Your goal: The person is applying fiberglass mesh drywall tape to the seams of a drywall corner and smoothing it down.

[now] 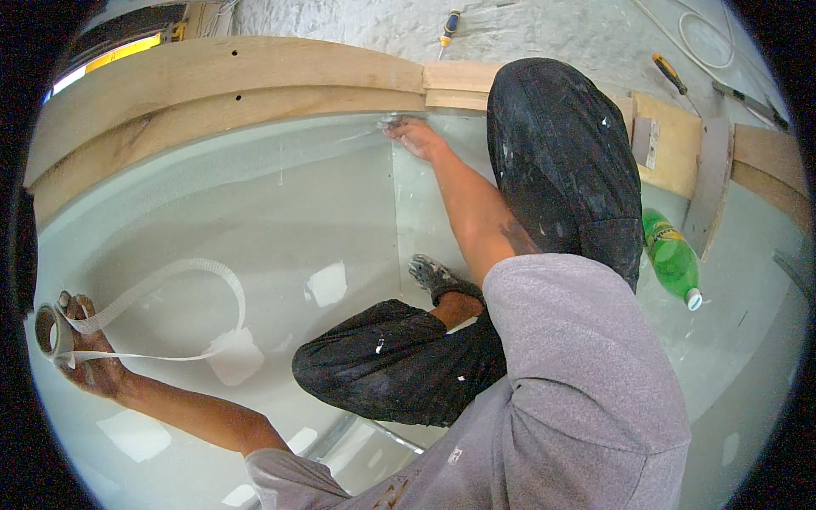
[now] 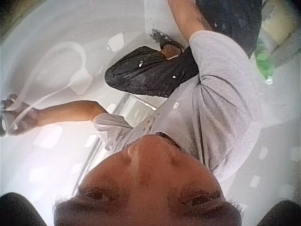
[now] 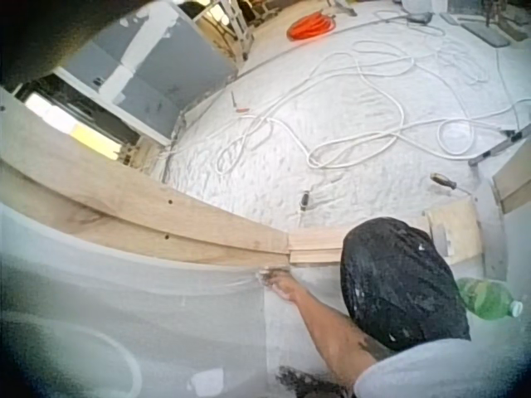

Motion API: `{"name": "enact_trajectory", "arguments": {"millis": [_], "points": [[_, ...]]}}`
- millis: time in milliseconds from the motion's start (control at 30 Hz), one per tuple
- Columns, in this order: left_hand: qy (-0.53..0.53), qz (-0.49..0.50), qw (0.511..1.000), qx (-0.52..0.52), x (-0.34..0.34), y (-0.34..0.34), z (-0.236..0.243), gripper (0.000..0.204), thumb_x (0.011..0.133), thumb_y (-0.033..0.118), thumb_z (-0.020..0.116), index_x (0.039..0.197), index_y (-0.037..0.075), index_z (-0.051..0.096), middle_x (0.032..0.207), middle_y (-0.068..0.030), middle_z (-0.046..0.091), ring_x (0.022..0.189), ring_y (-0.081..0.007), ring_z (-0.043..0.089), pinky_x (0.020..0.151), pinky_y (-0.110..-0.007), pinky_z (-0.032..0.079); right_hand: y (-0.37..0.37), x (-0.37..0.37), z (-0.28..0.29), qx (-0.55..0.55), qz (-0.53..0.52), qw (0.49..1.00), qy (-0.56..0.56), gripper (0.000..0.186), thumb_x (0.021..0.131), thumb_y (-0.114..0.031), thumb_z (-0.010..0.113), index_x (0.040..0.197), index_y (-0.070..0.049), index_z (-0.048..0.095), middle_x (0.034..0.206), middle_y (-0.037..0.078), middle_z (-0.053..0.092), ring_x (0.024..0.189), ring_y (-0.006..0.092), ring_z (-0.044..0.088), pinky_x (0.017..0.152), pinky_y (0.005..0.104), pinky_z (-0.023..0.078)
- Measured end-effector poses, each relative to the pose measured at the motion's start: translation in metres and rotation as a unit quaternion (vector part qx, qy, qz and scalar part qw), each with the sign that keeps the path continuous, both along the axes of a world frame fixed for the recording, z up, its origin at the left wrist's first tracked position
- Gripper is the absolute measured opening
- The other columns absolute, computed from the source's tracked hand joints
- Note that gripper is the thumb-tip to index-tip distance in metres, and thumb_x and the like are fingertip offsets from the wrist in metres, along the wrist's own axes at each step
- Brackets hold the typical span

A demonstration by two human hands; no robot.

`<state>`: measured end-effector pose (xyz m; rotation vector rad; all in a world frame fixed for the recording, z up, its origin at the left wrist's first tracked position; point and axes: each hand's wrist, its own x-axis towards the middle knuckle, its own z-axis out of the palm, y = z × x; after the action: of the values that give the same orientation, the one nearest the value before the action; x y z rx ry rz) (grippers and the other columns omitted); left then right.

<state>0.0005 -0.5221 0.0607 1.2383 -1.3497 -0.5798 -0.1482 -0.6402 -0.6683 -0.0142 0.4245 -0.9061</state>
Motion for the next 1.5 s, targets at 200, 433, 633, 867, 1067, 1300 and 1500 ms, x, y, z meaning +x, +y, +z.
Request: {"name": "enact_trajectory", "arguments": {"millis": [200, 433, 633, 867, 1067, 1300, 1500], "points": [[0.030, -0.095, 0.994, 0.045, 0.002, 0.000, -0.012, 0.086, 0.083, 0.024, 0.074, 0.150, -0.009, 0.031, 0.151, -0.0376, 0.033, 0.137, -0.0482, 0.038, 0.122, -0.064, 0.021, -0.004, 0.023, -0.010, 0.051, -0.080, 0.994, 0.050, 0.037, 0.089, 0.009, 0.068, 0.125, 0.011, 0.058, 0.121, 0.017, 0.066, 0.109, 0.0293, 0.066, 0.100, 0.0402, 0.054], [0.041, -0.071, 0.997, -0.010, -0.012, 0.006, -0.056, 0.082, 0.085, 0.028, 0.073, 0.149, -0.008, 0.036, 0.146, -0.0384, 0.040, 0.140, -0.0494, 0.035, 0.121, -0.066, 0.021, -0.016, 0.051, -0.023, 0.071, -0.211, 0.928, 0.298, 0.034, 0.081, 0.005, 0.078, 0.112, 0.007, 0.067, 0.111, 0.010, 0.071, 0.098, 0.0220, 0.067, 0.085, 0.0337, 0.054], [-0.017, -0.019, 0.999, -0.033, -0.032, 0.017, -0.082, 0.083, 0.084, 0.038, 0.068, 0.142, -0.014, 0.039, 0.138, -0.0401, 0.037, 0.133, -0.0506, 0.039, 0.120, -0.067, 0.021, -0.023, 0.084, -0.017, 0.160, -0.184, 0.910, 0.336, 0.041, 0.076, 0.006, 0.080, 0.114, 0.005, 0.064, 0.107, 0.010, 0.073, 0.096, 0.0220, 0.068, 0.085, 0.0344, 0.053], [-0.015, 0.031, 0.998, -0.053, -0.072, 0.009, -0.102, 0.086, 0.086, 0.039, 0.067, 0.151, -0.007, 0.035, 0.159, -0.0349, 0.027, 0.149, -0.0525, 0.022, 0.123, -0.069, 0.010, -0.041, 0.119, -0.067, 0.216, -0.281, 0.895, 0.273, 0.026, 0.075, -0.003, 0.084, 0.096, 0.005, 0.071, 0.105, 0.012, 0.075, 0.091, 0.0264, 0.070, 0.082, 0.0380, 0.055], [-0.175, 0.056, 0.980, -0.074, -0.061, 0.012, -0.079, 0.078, 0.087, 0.034, 0.066, 0.150, -0.006, 0.040, 0.152, -0.0396, 0.034, 0.145, -0.0562, 0.027, 0.123, -0.070, 0.008, -0.015, 0.183, 0.007, 0.186, -0.222, 0.889, 0.354, 0.023, 0.072, -0.004, 0.085, 0.092, 0.000, 0.074, 0.101, 0.013, 0.076, 0.091, 0.0257, 0.070, 0.081, 0.0396, 0.054], [-0.017, -0.095, 0.990, -0.102, -0.080, -0.011, -0.083, 0.090, 0.070, 0.036, 0.076, 0.143, -0.006, 0.044, 0.140, -0.0464, 0.040, 0.140, -0.0629, 0.030, 0.118, -0.081, 0.001, -0.060, 0.136, -0.032, 0.353, -0.419, 0.819, -0.171, 0.020, 0.076, 0.003, 0.079, 0.093, -0.001, 0.069, 0.095, 0.011, 0.072, 0.086, 0.0286, 0.068, 0.076, 0.0427, 0.056], [-0.254, 0.059, 0.947, -0.187, -0.124, -0.014, -0.113, 0.091, 0.071, 0.037, 0.072, 0.144, -0.008, 0.042, 0.149, -0.0464, 0.030, 0.140, -0.0657, 0.025, 0.118, -0.081, 0.000, -0.043, 0.114, 0.015, 0.293, -0.378, 0.876, 0.062, 0.024, 0.073, 0.013, 0.075, 0.093, 0.003, 0.066, 0.100, 0.013, 0.070, 0.088, 0.0237, 0.065, 0.075, 0.0364, 0.056]]}}
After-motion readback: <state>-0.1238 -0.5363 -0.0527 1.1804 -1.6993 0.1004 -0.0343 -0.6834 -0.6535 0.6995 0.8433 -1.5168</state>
